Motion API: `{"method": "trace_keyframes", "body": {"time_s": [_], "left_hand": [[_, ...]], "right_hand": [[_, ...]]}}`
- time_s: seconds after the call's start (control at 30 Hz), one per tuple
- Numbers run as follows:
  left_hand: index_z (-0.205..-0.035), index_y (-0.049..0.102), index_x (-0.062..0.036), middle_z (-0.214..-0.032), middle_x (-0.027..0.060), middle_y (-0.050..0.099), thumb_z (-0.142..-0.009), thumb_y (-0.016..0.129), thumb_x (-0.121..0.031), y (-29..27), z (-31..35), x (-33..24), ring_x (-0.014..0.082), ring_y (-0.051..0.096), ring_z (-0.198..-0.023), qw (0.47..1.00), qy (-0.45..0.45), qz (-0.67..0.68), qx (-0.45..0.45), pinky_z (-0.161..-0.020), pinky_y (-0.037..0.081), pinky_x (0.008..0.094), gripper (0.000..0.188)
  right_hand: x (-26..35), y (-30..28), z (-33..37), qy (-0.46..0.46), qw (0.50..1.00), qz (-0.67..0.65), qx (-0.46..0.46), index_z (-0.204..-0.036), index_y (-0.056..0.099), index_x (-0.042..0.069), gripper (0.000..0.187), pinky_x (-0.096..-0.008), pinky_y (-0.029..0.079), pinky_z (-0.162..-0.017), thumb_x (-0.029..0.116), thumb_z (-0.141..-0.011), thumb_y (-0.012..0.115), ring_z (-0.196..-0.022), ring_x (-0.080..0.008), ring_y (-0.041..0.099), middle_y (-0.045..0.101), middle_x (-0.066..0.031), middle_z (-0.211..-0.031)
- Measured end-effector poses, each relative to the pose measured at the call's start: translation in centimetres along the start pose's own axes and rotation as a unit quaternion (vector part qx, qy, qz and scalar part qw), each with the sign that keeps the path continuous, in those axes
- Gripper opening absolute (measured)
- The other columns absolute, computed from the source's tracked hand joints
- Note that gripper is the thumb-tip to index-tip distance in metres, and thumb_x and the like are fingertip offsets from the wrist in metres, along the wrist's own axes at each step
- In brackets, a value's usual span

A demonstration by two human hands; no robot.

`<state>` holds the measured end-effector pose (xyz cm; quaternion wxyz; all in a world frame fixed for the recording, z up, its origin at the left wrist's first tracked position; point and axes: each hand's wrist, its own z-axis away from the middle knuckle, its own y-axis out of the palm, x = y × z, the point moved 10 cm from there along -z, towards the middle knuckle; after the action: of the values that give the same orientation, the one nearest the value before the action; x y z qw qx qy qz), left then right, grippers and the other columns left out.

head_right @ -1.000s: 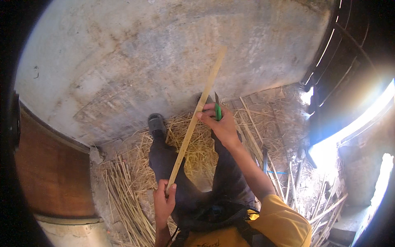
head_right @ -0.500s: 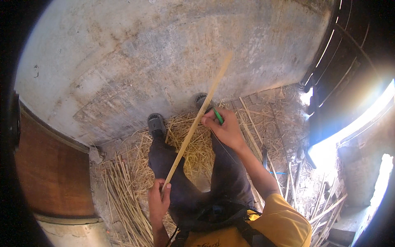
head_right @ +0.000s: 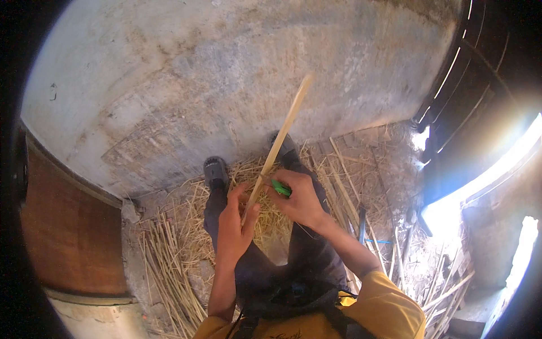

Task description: The person shapes a thin piece of wood by using a utility knife to shave off thin strips and then using a machete to scrape and refine the surface while sitting on the floor.

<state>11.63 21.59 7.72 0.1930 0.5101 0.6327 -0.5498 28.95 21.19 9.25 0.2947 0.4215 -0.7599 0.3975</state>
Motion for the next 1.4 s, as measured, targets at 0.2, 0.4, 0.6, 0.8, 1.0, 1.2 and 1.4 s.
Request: {"method": "trace_keyframes", "body": {"time_s": [0.2,0.4,0.6,0.8,1.0,1.2,1.4], "left_hand": [[-0.121,0.065,-0.0014,-0.084,0.0214,0.066,-0.105,0.060,-0.016,1.6,-0.4,1.5,0.0411,0.067,-0.074,1.000,0.015,0.006,0.017,-0.063,0.050,0.0436,0.022],[-0.116,0.066,-0.0001,-0.069,0.0134,0.057,-0.107,0.055,-0.016,1.6,0.0,2.0,0.0201,0.054,-0.055,0.994,-0.048,0.073,0.058,-0.055,0.044,0.0369,0.021],[-0.113,0.066,-0.0004,-0.067,-0.0040,0.043,-0.113,0.049,-0.026,2.0,1.0,3.9,0.0022,0.031,-0.048,0.965,-0.108,0.229,0.066,-0.045,0.026,0.0237,0.031],[-0.117,0.062,-0.0019,-0.068,-0.0058,0.040,-0.114,0.047,-0.032,2.5,2.1,3.9,0.0012,0.030,-0.046,0.924,-0.165,0.323,0.120,-0.044,0.026,0.0220,0.034],[-0.115,0.061,-0.0040,-0.069,-0.0064,0.039,-0.113,0.049,-0.036,2.6,2.7,3.1,0.0011,0.029,-0.049,0.927,-0.160,0.313,0.134,-0.046,0.026,0.0216,0.035],[-0.112,0.060,-0.0041,-0.070,-0.0068,0.039,-0.112,0.050,-0.039,3.0,2.7,2.0,0.0011,0.030,-0.051,0.920,-0.180,0.318,0.141,-0.047,0.025,0.0219,0.036],[-0.110,0.058,-0.0042,-0.070,-0.0071,0.039,-0.112,0.050,-0.040,2.7,3.2,1.3,0.0012,0.030,-0.054,0.922,-0.177,0.316,0.137,-0.047,0.026,0.0221,0.037]], "right_hand": [[-0.4,0.5,-0.3,-0.034,0.995,0.011,0.092,-0.094,0.070,0.002,0.012,-0.0331,0.043,-0.058,0.010,-0.091,0.078,-0.062,-0.0167,0.057,0.059,-0.0103,-0.071],[-2.9,1.8,-0.3,0.020,0.969,-0.124,0.213,-0.101,0.072,-0.002,0.009,-0.0284,0.051,-0.067,0.006,-0.096,0.073,-0.075,-0.0132,0.067,0.071,-0.0058,-0.086],[-5.5,-1.0,-0.3,0.175,0.941,-0.271,0.100,-0.105,0.072,-0.003,0.013,-0.0267,0.052,-0.070,0.007,-0.097,0.073,-0.077,-0.0108,0.066,0.072,-0.0033,-0.087],[-6.6,-11.0,-1.0,0.053,0.968,0.223,-0.106,-0.127,0.072,0.007,0.038,-0.0391,0.055,-0.080,0.019,-0.092,0.079,-0.086,-0.0314,0.071,0.074,-0.0140,-0.099],[-2.3,-12.0,0.3,-0.002,0.944,0.277,-0.180,-0.124,0.068,0.005,0.039,-0.0436,0.054,-0.084,0.025,-0.092,0.078,-0.095,-0.0387,0.069,0.071,-0.0145,-0.105],[0.5,-4.0,3.4,0.000,0.997,0.063,0.038,-0.112,0.069,0.005,0.031,-0.0400,0.056,-0.074,0.023,-0.091,0.080,-0.085,-0.0349,0.071,0.069,-0.0132,-0.094],[3.9,-1.1,3.5,-0.139,0.986,0.078,0.055,-0.108,0.070,0.004,0.032,-0.0363,0.050,-0.057,0.024,-0.086,0.083,-0.064,-0.0278,0.066,0.066,-0.0081,-0.081]]}}
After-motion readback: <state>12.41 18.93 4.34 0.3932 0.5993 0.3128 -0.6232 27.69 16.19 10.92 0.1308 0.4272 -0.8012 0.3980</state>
